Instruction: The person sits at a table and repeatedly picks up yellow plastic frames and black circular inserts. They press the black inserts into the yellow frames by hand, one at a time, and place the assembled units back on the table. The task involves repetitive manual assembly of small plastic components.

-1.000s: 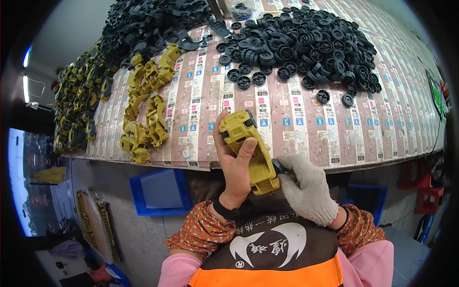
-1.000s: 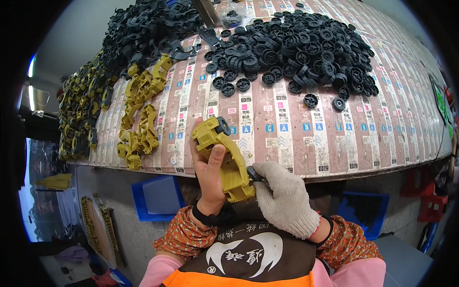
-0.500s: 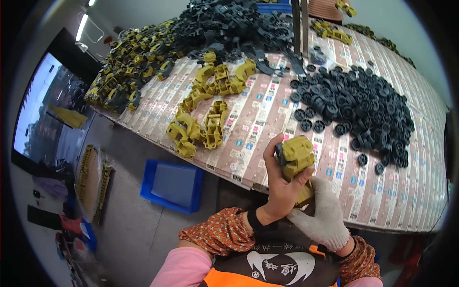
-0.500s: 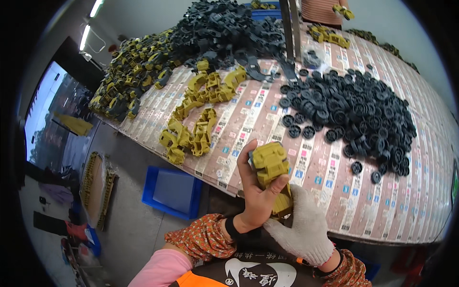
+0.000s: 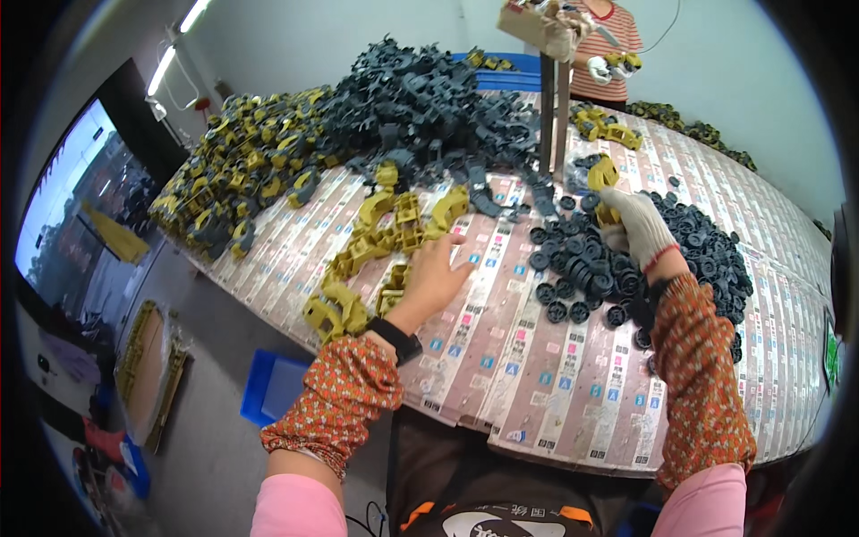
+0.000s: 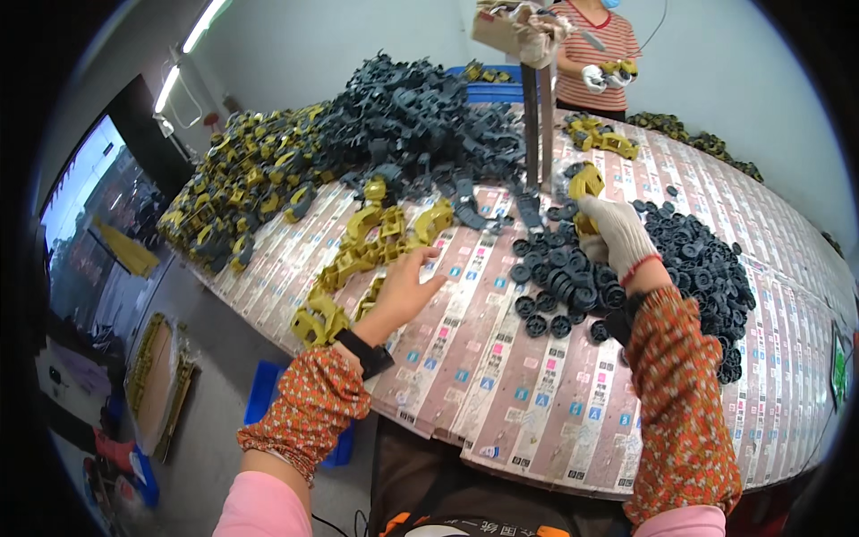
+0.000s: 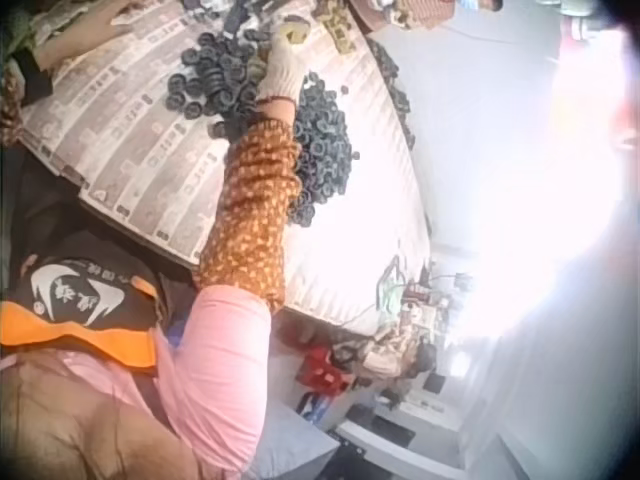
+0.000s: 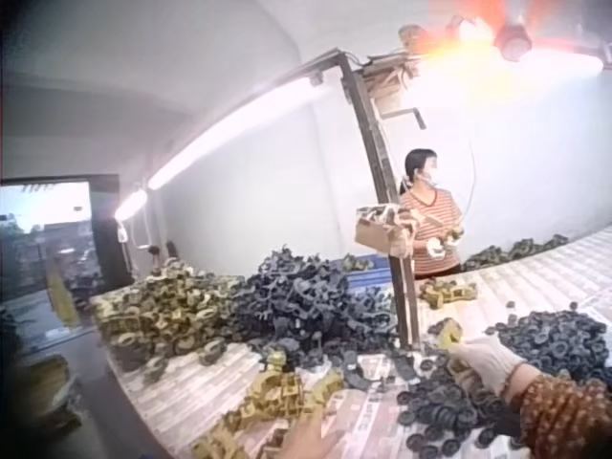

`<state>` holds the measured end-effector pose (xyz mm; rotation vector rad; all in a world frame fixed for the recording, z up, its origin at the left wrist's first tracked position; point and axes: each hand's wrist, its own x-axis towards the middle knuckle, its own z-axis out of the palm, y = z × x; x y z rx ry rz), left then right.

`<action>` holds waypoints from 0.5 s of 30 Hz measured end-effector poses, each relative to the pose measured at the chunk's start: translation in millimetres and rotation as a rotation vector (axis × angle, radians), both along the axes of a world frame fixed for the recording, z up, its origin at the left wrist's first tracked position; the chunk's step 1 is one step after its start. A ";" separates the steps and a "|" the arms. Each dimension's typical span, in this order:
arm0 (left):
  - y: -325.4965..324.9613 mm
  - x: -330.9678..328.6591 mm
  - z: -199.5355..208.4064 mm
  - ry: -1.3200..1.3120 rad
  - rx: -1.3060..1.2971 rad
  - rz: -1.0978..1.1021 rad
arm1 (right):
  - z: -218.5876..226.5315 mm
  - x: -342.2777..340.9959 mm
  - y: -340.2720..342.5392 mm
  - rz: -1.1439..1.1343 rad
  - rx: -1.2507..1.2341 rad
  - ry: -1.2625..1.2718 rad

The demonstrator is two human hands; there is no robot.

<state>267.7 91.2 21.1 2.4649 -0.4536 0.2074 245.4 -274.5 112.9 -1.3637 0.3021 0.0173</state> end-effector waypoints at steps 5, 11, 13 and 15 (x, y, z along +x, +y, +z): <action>-25.7 73.0 0.3 -0.122 0.260 0.106 | 22.2 36.0 -36.6 -0.300 -0.470 -0.247; -25.7 125.1 -32.5 -0.032 0.390 0.159 | 29.6 -48.2 -43.6 -0.122 -0.671 -0.134; -14.7 131.0 -43.8 -0.232 0.579 0.193 | 18.2 -87.5 -51.2 -0.126 -0.698 -0.155; -14.9 137.7 -42.6 -0.134 0.625 0.185 | 7.2 -133.0 -66.3 -0.231 -0.729 -0.166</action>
